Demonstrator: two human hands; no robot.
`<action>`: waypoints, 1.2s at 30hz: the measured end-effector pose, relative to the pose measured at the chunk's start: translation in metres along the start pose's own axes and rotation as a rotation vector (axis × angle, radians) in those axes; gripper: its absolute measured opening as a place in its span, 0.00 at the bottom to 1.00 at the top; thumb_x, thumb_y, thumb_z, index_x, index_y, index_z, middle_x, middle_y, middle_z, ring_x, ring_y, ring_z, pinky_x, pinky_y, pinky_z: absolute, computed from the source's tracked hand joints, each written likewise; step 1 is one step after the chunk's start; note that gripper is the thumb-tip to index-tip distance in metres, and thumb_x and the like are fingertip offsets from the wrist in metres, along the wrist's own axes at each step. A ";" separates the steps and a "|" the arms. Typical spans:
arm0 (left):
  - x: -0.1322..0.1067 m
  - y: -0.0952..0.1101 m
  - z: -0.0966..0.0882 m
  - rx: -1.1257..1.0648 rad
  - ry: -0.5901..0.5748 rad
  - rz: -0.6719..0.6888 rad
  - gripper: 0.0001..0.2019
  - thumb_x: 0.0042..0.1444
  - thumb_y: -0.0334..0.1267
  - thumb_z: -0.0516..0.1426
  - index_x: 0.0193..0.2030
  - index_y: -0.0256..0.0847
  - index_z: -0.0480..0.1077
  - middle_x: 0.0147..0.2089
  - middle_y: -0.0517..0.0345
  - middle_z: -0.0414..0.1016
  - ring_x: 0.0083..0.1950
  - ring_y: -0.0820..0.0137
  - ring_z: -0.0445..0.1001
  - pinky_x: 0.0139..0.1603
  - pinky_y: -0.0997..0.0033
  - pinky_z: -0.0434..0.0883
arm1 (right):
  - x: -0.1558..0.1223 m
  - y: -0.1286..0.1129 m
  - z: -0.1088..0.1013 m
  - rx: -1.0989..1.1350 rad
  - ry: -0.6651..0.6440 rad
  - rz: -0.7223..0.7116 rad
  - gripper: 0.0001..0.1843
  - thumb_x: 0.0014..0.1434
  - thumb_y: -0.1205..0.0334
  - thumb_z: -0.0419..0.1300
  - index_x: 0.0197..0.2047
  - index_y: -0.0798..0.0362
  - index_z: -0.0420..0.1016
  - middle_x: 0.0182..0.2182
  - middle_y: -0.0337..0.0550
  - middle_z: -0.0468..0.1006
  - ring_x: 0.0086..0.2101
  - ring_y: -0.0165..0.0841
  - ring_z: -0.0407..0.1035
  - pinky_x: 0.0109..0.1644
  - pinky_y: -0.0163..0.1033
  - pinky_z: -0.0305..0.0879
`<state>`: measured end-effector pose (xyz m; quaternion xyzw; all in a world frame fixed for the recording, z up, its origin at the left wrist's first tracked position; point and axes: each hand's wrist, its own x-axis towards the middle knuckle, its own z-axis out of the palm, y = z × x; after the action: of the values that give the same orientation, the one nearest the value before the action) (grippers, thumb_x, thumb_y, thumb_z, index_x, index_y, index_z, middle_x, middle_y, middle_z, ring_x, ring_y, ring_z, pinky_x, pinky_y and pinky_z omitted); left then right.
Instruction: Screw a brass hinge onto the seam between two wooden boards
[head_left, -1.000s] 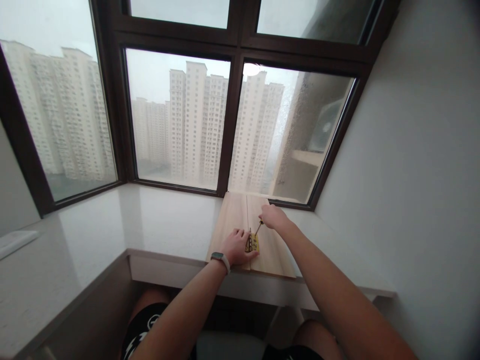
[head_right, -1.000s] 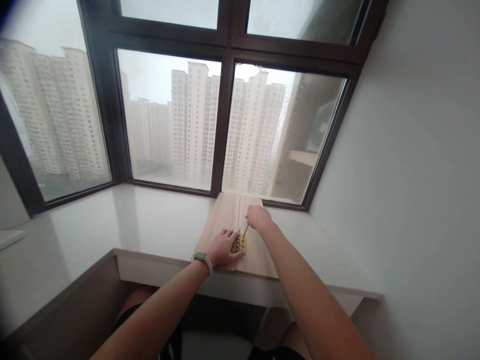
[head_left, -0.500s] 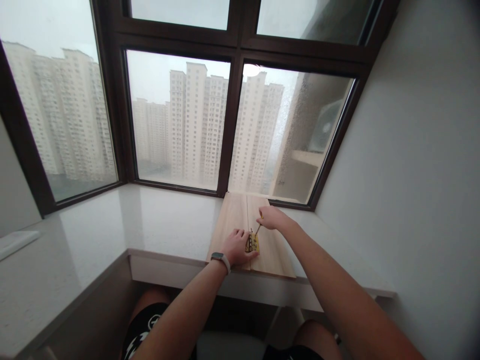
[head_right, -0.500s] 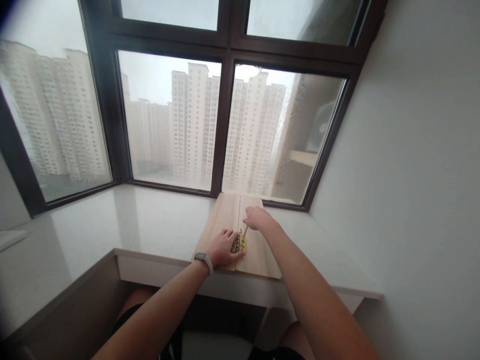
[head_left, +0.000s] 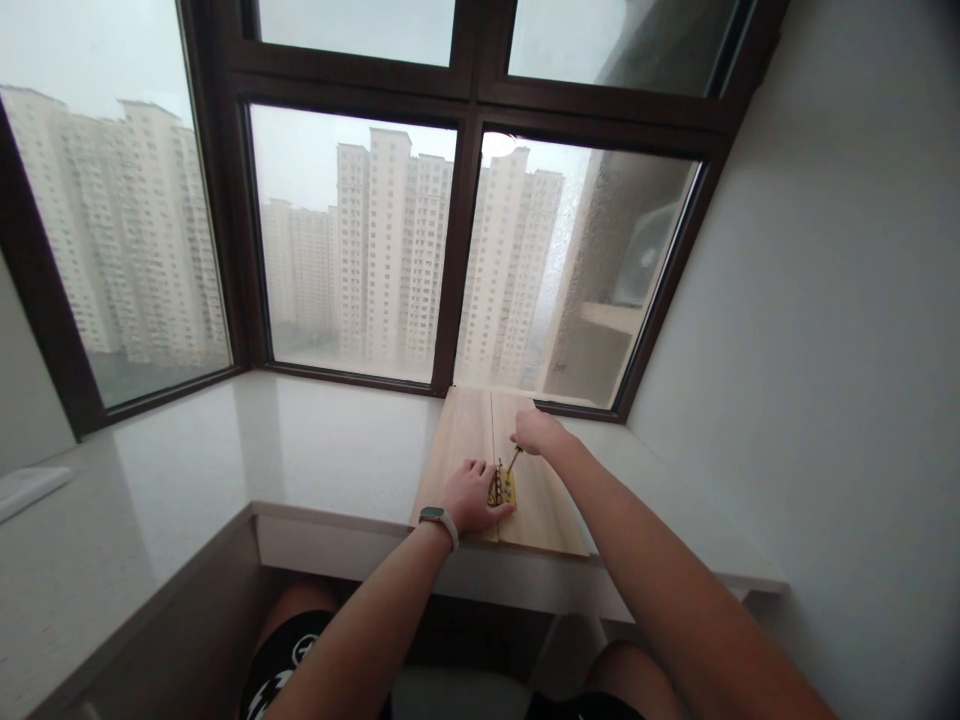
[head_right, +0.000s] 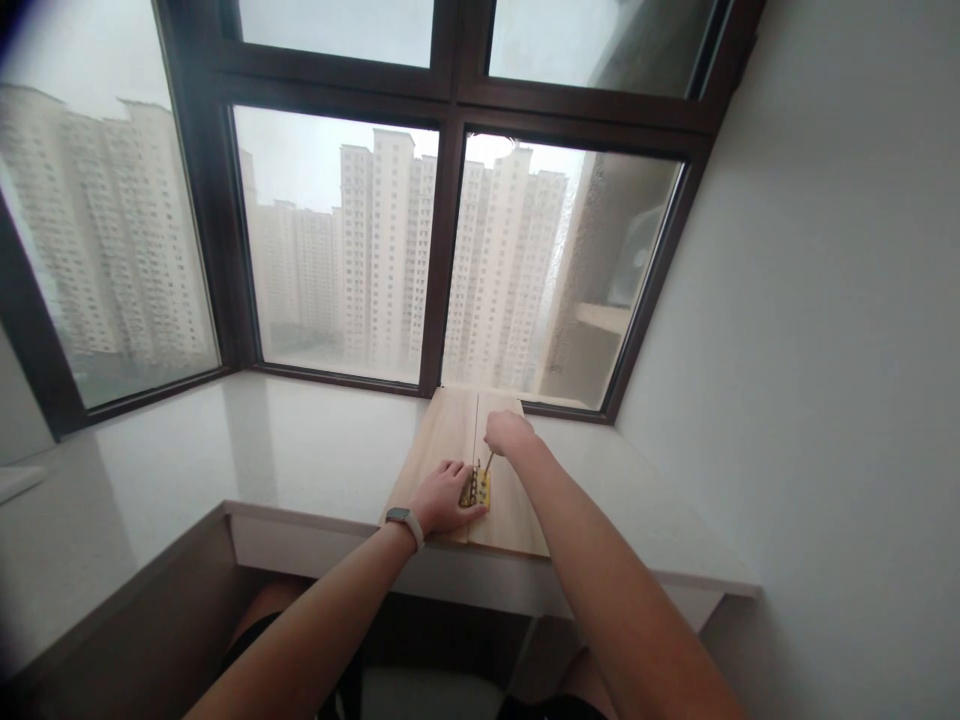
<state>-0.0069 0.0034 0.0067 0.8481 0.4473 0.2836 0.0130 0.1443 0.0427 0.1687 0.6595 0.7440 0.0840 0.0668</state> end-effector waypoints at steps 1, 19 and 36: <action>0.000 0.000 0.000 0.000 -0.001 0.001 0.37 0.53 0.66 0.57 0.62 0.44 0.64 0.58 0.46 0.70 0.60 0.50 0.64 0.62 0.51 0.61 | -0.001 0.000 -0.001 -0.003 0.004 -0.014 0.23 0.61 0.53 0.64 0.54 0.59 0.76 0.50 0.64 0.79 0.51 0.45 0.75 0.50 0.40 0.69; 0.000 0.000 0.000 -0.006 0.007 0.005 0.36 0.53 0.66 0.58 0.61 0.44 0.64 0.57 0.46 0.70 0.60 0.50 0.64 0.62 0.51 0.61 | -0.005 -0.005 -0.005 0.005 0.003 0.010 0.27 0.63 0.46 0.61 0.55 0.58 0.76 0.53 0.67 0.77 0.53 0.47 0.73 0.53 0.44 0.68; -0.001 0.001 0.000 -0.009 0.011 0.000 0.36 0.53 0.66 0.58 0.60 0.44 0.65 0.57 0.45 0.70 0.60 0.50 0.64 0.62 0.51 0.61 | 0.000 0.009 -0.001 -0.001 0.001 -0.127 0.14 0.56 0.58 0.69 0.46 0.48 0.79 0.47 0.47 0.81 0.48 0.38 0.75 0.47 0.36 0.67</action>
<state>-0.0068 0.0026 0.0068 0.8466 0.4461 0.2900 0.0143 0.1528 0.0442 0.1711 0.6111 0.7842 0.0804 0.0718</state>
